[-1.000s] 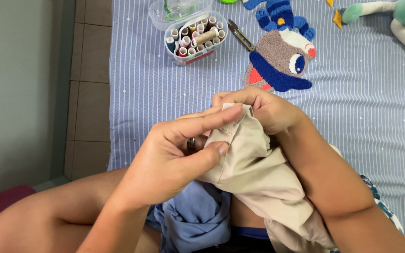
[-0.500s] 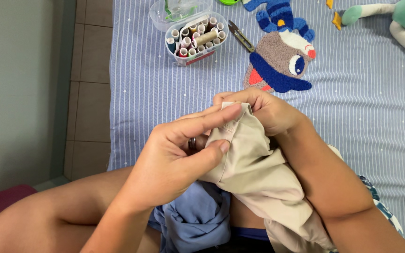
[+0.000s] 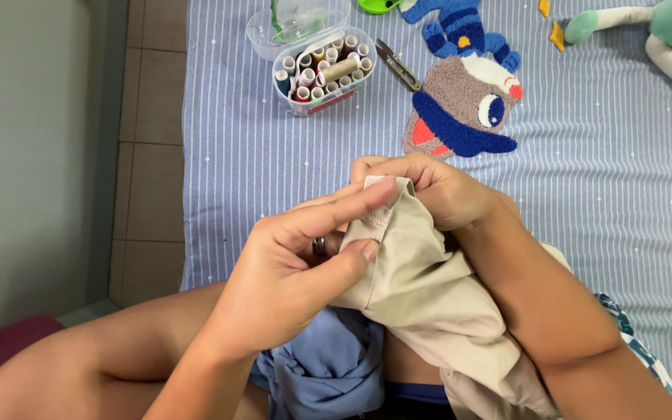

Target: The person uses thread nippers to trim loose threads from a pair of tan shorts and then hand-sews a seam on the waistband.

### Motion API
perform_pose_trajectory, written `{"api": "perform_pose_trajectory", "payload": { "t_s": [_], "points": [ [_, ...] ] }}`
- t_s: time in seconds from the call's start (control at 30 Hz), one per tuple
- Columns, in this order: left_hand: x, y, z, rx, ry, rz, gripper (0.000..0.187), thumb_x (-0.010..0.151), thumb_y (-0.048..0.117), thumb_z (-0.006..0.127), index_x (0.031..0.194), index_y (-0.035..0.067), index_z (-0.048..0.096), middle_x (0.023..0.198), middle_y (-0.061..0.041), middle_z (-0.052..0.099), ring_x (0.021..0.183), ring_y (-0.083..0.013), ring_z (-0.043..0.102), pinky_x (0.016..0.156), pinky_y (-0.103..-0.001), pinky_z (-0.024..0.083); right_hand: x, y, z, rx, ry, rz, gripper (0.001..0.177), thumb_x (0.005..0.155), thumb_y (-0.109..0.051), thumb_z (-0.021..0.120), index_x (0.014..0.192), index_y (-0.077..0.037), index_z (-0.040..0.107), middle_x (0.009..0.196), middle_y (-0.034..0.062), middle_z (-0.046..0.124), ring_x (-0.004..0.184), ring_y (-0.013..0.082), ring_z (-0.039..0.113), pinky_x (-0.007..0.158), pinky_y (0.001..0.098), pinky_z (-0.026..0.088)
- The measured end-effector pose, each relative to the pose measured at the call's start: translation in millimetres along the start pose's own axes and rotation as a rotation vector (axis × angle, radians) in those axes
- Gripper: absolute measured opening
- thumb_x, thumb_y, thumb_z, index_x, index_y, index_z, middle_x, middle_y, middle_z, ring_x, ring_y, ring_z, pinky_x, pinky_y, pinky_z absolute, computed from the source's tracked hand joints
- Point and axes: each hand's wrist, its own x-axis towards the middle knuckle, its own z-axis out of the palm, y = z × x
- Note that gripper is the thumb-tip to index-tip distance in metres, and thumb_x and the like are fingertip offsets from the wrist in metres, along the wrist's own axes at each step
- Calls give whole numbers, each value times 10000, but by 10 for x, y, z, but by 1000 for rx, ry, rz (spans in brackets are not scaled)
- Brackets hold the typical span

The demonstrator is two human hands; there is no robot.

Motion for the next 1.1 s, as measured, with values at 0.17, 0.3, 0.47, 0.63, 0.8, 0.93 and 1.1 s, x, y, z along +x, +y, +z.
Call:
{"api": "perform_pose_trajectory", "payload": {
  "t_s": [0.17,0.3,0.47,0.63,0.8,0.93,1.1],
  "points": [
    [-1,1,2,-9,8,-18,476,957,-75,633,1424,15,637,1390,-40,664,917,-14,557,806,-191,496,3,28,-30,19,-17,-18,182,1021,-103,696,1156,18,715,1142,34,601,1072,142,591,941,304,475],
    [-1,-8,4,-1,10,-10,475,956,-75,625,1422,14,627,1391,-43,665,978,-7,586,861,-189,513,2,16,-5,25,7,3,205,1021,-117,673,1174,17,700,1145,40,611,1078,142,602,943,301,481],
    [3,-32,19,-18,21,3,472,954,-85,622,1416,8,630,1372,-39,651,975,-8,585,854,-195,518,9,3,35,82,-8,-14,219,1037,-114,675,1196,32,707,1135,59,617,1070,161,603,948,311,480],
    [0,-35,15,-18,17,16,475,965,-84,622,1430,11,627,1368,-40,649,956,-10,569,841,-192,506,14,3,33,101,7,-6,221,1030,-106,675,1195,38,707,1154,68,615,1085,169,602,952,312,478],
    [0,-30,13,-7,11,23,469,963,-81,618,1422,16,626,1387,-34,644,960,-6,572,842,-190,508,19,17,18,92,10,3,209,1018,-85,673,1188,32,707,1149,63,607,1077,161,601,943,306,477],
    [2,-32,13,-10,25,9,469,958,-72,625,1419,15,633,1396,-34,641,920,-4,557,805,-188,500,11,17,29,113,-8,-20,213,1028,-80,666,1198,39,711,1163,74,616,1082,170,604,954,316,481],
    [13,-45,8,-25,17,-8,466,963,-61,625,1423,9,625,1362,-54,661,978,-5,600,866,-188,524,7,31,61,162,11,-36,237,1017,-71,680,1221,48,704,1150,83,605,1070,184,604,951,323,479]
  ]
}}
